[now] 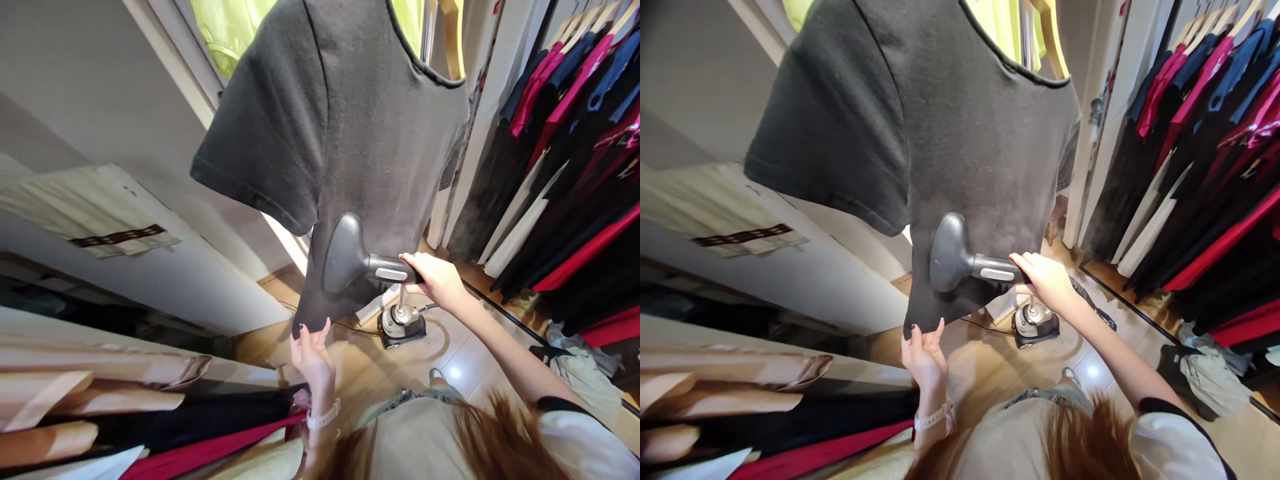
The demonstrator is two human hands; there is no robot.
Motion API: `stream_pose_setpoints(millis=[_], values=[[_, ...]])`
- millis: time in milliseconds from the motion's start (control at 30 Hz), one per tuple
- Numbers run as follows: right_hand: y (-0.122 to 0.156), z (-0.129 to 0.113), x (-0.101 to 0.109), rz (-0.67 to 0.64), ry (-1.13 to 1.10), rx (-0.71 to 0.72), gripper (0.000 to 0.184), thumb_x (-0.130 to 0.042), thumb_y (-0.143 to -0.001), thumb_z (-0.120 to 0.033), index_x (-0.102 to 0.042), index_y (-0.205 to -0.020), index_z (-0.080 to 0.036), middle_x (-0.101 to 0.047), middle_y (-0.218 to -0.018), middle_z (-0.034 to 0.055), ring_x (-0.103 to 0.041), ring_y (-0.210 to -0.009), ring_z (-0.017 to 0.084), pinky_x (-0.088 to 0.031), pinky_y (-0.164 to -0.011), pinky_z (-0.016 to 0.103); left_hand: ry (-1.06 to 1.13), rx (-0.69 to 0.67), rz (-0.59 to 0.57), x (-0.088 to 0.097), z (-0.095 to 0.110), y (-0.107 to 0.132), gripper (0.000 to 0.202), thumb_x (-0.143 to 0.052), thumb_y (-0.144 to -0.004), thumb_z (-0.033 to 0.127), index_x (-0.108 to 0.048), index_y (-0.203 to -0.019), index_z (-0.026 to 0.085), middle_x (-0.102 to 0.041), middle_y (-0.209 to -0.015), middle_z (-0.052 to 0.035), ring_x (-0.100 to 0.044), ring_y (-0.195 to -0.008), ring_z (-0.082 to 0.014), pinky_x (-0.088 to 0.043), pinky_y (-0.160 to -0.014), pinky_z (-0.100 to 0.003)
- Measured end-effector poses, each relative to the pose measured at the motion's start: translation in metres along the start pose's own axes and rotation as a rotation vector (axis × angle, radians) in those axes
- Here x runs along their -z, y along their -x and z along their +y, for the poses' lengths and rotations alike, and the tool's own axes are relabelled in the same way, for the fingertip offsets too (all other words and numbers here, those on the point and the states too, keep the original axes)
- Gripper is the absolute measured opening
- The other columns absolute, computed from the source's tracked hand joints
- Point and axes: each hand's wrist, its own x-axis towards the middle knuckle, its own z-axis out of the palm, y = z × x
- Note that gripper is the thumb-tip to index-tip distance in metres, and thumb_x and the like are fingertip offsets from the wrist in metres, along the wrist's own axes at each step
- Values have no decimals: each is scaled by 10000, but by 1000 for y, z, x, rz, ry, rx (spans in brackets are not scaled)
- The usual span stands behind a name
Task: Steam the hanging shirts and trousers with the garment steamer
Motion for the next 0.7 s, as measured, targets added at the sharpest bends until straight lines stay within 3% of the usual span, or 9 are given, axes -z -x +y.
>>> stream_pose_setpoints(millis=[67, 167, 267, 367, 467, 700], values=[[-8, -1, -4, -6, 35, 28, 568, -601, -956, -532, -568, -1377, -153, -700, -1082, 114, -672, -933, 242, -530, -733, 318, -9, 8, 28, 2, 3, 5, 370, -738, -823, 323, -483, -1049, 180, -403, -618, 140, -619, -596, -96, -563, -1007, -530], [-12, -3, -12, -2, 37, 57, 566, -602, -952, -530, -570, -1368, -148, -696, -1084, 111, -662, -926, 232, -520, -744, 308, -37, 60, 50, 3, 7, 13, 348, -711, -846, 308, -502, -1091, 175, -437, -642, 120, -640, -614, -104, -570, -995, -501], [-10, -6, -21, 14, 16, 65, 573, -588, -951, -546, -575, -1359, -144, -695, -1073, 108, -657, -910, 228, -515, -738, 307, -63, 138, 69, 6, 7, 20, 279, -676, -888, 302, -510, -1077, 183, -462, -656, 97, -672, -659, -121, -566, -1001, -469], [-6, -13, -30, 1, -24, 66, 586, -570, -949, -571, -593, -1349, -142, -695, -1046, 110, -657, -887, 230, -519, -738, 310, -74, 157, 52, 11, 3, 24, 258, -677, -899, 335, -488, -1008, 197, -430, -606, 114, -608, -569, -103, -587, -972, -459], [-3, -20, -35, -26, -77, 28, 560, -575, -951, -568, -610, -1343, -169, -694, -1049, 109, -662, -901, 239, -535, -766, 320, -54, 133, 33, 16, 0, 28, 343, -727, -864, 375, -444, -963, 209, -382, -547, 149, -502, -484, -75, -617, -929, -456], [-15, -23, -27, -18, -135, -126, 521, -646, -934, -504, -594, -1363, -213, -705, -1077, 104, -690, -967, 263, -556, -789, 338, -53, 147, 57, 13, 9, 40, 433, -759, -823, 400, -431, -1027, 205, -396, -545, 159, -511, -497, -64, -637, -897, -457]])
